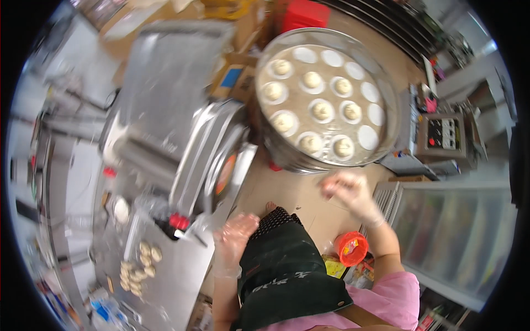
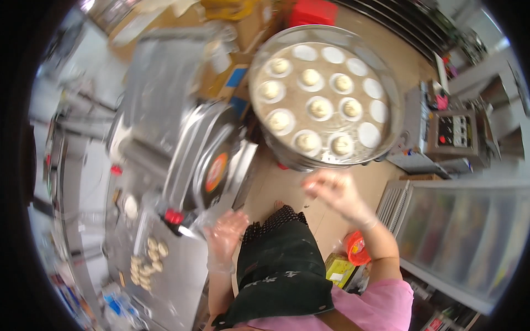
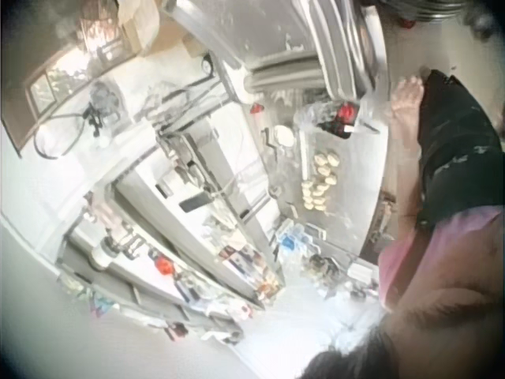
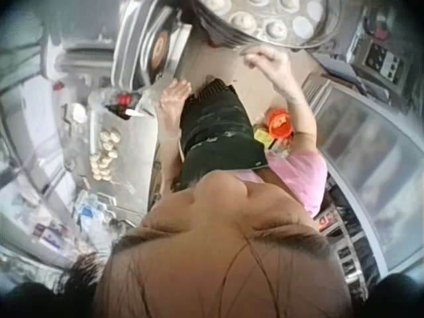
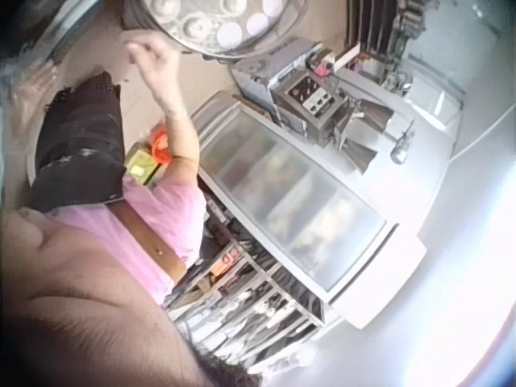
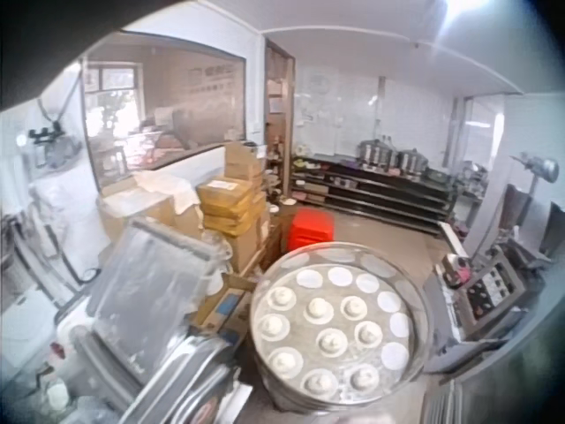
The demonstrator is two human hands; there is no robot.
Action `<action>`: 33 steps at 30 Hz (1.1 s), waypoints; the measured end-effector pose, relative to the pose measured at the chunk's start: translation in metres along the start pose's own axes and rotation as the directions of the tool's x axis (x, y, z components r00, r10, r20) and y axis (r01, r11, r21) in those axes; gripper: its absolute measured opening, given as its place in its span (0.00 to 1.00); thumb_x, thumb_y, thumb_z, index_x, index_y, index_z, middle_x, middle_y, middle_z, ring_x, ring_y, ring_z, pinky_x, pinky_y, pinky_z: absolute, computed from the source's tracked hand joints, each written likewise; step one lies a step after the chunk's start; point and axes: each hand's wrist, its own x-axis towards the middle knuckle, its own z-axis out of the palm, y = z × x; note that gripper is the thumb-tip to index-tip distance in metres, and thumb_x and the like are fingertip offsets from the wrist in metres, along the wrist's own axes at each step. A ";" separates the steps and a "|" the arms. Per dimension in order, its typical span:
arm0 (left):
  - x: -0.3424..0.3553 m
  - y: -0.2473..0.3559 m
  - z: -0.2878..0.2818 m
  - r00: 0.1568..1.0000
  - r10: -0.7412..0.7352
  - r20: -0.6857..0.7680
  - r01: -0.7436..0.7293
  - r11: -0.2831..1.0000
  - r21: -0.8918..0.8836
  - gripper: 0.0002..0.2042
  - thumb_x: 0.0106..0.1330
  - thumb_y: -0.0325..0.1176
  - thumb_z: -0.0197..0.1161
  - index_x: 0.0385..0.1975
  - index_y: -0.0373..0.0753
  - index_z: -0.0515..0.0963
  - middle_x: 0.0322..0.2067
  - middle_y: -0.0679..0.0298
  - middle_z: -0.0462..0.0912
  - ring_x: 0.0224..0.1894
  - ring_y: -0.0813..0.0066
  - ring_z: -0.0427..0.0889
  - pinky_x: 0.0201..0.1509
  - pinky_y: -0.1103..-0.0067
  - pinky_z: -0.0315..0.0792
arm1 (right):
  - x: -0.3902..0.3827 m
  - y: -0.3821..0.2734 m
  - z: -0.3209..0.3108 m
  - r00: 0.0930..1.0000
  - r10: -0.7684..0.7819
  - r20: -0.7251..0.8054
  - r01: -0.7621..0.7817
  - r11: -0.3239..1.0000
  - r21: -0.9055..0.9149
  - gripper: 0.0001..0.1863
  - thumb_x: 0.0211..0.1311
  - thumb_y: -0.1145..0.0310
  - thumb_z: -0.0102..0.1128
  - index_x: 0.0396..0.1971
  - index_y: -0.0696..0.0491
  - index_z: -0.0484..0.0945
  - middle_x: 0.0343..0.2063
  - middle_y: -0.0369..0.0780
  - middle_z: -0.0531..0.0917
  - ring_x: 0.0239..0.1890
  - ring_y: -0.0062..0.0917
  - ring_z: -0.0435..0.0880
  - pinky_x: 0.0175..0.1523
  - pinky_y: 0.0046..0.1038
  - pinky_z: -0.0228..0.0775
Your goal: The person fills small pieces of flattened dough with a dark filling using a spoon, pinches the dough closed, rolls it into a ball between their hands, and places it onto a steamer tray.
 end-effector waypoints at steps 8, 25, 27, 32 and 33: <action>-0.150 0.003 -0.070 0.735 0.239 -0.635 -0.272 0.961 0.046 0.25 0.71 0.44 0.55 0.58 0.29 0.68 0.55 0.51 0.75 0.58 0.63 0.75 0.66 0.69 0.66 | -0.025 0.075 0.268 0.799 -0.027 0.601 0.021 1.000 0.018 0.13 0.55 0.80 0.66 0.41 0.57 0.77 0.34 0.37 0.84 0.35 0.19 0.82 0.45 0.23 0.74; -0.412 0.100 -0.190 0.357 0.252 -0.899 -0.469 0.881 0.061 0.20 0.70 0.39 0.58 0.53 0.29 0.72 0.46 0.55 0.81 0.50 0.66 0.80 0.58 0.73 0.72 | 0.014 0.206 0.667 0.901 -0.183 0.393 0.420 0.600 -0.681 0.35 0.48 0.66 0.73 0.58 0.54 0.70 0.49 0.47 0.77 0.50 0.39 0.78 0.51 0.38 0.74; -0.423 0.103 -0.198 0.349 0.238 -0.906 -0.476 0.878 0.047 0.19 0.70 0.39 0.58 0.52 0.30 0.73 0.46 0.56 0.81 0.50 0.66 0.80 0.58 0.73 0.72 | 0.018 0.199 0.660 0.930 -0.068 0.360 0.285 0.751 -0.595 0.33 0.48 0.68 0.72 0.57 0.53 0.71 0.47 0.47 0.78 0.48 0.39 0.80 0.50 0.37 0.74; -0.417 0.121 -0.212 0.306 0.202 -0.930 -0.387 0.919 0.072 0.17 0.72 0.37 0.55 0.52 0.32 0.74 0.45 0.58 0.82 0.50 0.67 0.80 0.58 0.74 0.71 | -0.027 0.197 0.628 0.713 -0.217 0.666 0.587 0.705 -0.398 0.36 0.44 0.66 0.74 0.57 0.55 0.70 0.46 0.48 0.78 0.47 0.42 0.79 0.51 0.35 0.74; -0.408 0.127 -0.210 0.270 0.197 -0.942 -0.285 0.951 0.117 0.16 0.72 0.36 0.54 0.52 0.32 0.74 0.45 0.59 0.82 0.51 0.67 0.80 0.59 0.74 0.71 | -0.033 0.202 0.621 0.724 -0.205 0.659 0.575 0.708 -0.411 0.36 0.44 0.66 0.74 0.57 0.55 0.70 0.46 0.48 0.78 0.47 0.42 0.79 0.51 0.35 0.74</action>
